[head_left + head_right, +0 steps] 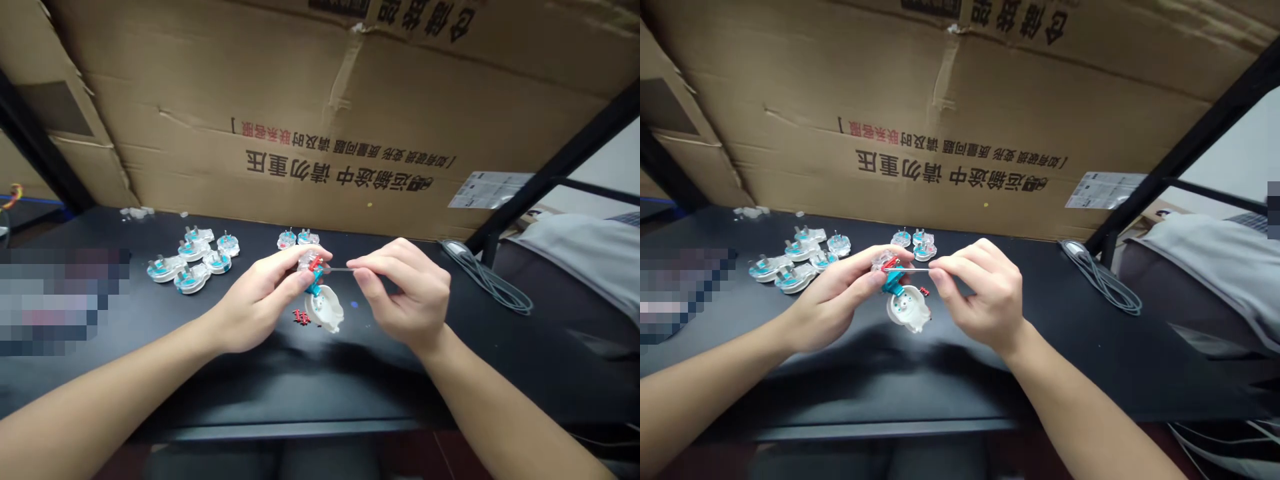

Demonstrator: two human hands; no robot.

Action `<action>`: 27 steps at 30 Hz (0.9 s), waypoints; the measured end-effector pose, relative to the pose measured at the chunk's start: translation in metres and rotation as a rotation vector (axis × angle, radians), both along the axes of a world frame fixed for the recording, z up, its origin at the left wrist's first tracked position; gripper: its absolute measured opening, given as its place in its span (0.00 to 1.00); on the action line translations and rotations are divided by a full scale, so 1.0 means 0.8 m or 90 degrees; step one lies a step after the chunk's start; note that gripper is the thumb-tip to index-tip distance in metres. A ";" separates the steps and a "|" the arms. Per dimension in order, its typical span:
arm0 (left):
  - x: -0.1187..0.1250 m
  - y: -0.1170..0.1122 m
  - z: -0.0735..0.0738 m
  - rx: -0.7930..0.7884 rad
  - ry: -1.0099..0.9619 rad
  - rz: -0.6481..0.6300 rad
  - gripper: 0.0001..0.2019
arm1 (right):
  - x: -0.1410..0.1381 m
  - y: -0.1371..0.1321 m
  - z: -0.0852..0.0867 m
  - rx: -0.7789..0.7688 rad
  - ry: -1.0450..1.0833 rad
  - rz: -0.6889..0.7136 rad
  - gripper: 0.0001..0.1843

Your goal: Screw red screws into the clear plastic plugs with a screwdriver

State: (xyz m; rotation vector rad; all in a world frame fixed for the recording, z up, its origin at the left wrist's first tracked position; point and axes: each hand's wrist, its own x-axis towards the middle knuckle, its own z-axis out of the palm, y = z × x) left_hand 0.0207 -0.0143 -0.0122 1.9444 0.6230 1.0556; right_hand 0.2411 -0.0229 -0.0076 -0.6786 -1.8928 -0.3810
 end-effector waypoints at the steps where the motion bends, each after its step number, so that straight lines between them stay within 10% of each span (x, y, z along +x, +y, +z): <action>1: 0.000 0.000 0.000 -0.011 -0.013 -0.003 0.17 | 0.000 0.000 0.001 0.002 0.003 -0.007 0.06; 18: 0.002 0.002 -0.001 -0.039 -0.023 0.027 0.18 | 0.003 -0.001 0.003 0.056 -0.033 -0.070 0.07; 27: 0.001 0.001 0.002 0.161 0.077 0.176 0.16 | 0.002 -0.004 0.002 0.065 -0.056 -0.104 0.05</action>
